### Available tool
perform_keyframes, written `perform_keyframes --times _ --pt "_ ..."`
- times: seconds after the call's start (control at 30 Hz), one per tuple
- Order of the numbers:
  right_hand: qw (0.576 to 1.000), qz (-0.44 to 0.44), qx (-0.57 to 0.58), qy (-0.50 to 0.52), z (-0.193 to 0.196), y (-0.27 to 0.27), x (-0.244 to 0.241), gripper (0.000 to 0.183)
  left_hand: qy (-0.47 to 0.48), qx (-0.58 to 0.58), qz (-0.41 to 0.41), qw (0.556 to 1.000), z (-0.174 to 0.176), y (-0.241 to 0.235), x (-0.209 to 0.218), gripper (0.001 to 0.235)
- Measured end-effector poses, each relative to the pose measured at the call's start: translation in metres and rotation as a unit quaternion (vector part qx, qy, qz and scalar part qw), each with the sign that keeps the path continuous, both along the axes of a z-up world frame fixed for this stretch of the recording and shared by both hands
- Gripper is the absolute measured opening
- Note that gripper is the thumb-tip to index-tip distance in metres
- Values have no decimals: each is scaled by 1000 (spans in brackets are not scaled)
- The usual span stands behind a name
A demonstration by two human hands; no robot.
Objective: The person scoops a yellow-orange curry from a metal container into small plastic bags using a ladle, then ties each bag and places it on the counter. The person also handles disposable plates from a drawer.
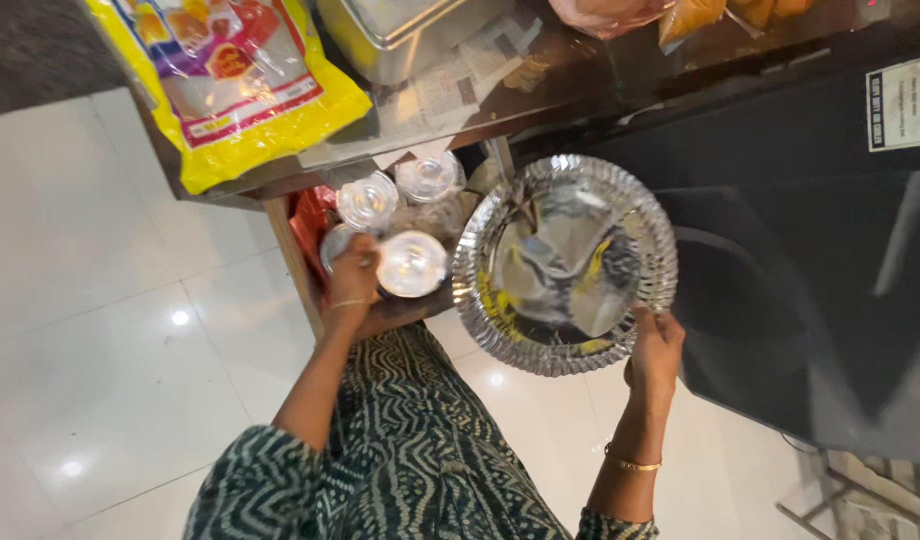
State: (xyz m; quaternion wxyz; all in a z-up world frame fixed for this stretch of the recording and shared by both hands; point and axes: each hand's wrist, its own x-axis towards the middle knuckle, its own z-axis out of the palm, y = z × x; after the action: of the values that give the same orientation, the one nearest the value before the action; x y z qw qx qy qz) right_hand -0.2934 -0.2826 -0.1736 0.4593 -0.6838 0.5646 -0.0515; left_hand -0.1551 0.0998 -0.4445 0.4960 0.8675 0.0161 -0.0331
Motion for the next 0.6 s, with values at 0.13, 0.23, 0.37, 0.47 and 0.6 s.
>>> perform_keyframes --times 0.13,0.23,0.37,0.47,0.6 --pt "992 106 46 -57 -86 3 26 25 24 28 65 997 44 58 6 25" --pt "949 244 112 -167 -144 37 72 29 -43 64 127 989 72 74 7 26" --pt "956 279 88 22 -161 75 102 50 20 -73 182 980 100 91 -11 26" --pt "871 329 -331 -154 -136 94 103 32 42 -152 156 975 104 100 -18 26" --pt "877 321 -10 -359 -103 132 90 29 -4 -269 77 960 84 90 -22 24"
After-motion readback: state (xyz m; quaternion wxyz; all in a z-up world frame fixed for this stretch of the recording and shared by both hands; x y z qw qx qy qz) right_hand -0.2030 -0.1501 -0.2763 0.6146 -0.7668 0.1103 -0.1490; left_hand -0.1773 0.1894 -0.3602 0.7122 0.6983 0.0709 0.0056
